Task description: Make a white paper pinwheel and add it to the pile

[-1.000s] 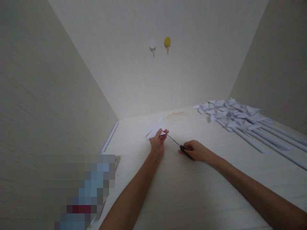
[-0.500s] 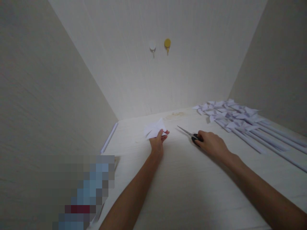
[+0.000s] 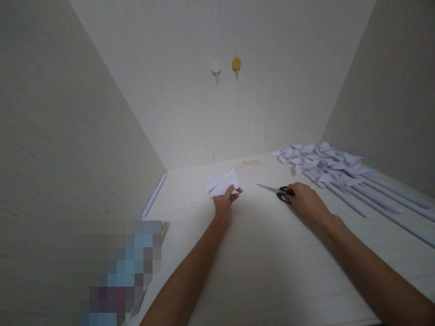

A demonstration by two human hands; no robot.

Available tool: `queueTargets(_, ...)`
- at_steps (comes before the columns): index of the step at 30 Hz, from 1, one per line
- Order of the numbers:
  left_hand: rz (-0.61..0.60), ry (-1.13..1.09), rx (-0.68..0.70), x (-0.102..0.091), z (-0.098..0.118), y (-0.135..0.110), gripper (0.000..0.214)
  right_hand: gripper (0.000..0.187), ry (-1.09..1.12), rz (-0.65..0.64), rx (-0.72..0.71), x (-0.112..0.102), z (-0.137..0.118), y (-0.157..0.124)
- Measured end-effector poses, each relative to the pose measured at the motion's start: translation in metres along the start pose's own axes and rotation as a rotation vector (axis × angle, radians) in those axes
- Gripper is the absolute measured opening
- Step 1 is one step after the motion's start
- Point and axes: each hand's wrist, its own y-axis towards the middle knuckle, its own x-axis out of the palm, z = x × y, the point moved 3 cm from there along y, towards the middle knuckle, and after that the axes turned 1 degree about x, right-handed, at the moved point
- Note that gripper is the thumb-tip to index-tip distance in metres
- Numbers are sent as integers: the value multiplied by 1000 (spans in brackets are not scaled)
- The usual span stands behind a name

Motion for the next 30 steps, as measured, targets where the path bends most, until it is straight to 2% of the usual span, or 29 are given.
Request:
queueTargets(18,-59,41,-8,1,-2,-1,17,15,-1,-2,-50,5,-2,0)
queueTargets(23,-90,75,1,2,-4,-2,19,16,59,108,-32,-3,-5,-4)
queueTargets(27,-123,110,12,3,-5,-4,22,14,318,240,-127,-11,-21,-8)
queueTargets(29,-146,134,17,4,-5,-5,22,14,564,219,-187,-8,-35,-10)
queueTargets(30,-160,149,20,4,-4,-5,21,16,695,154,-176,-3,-42,-11)
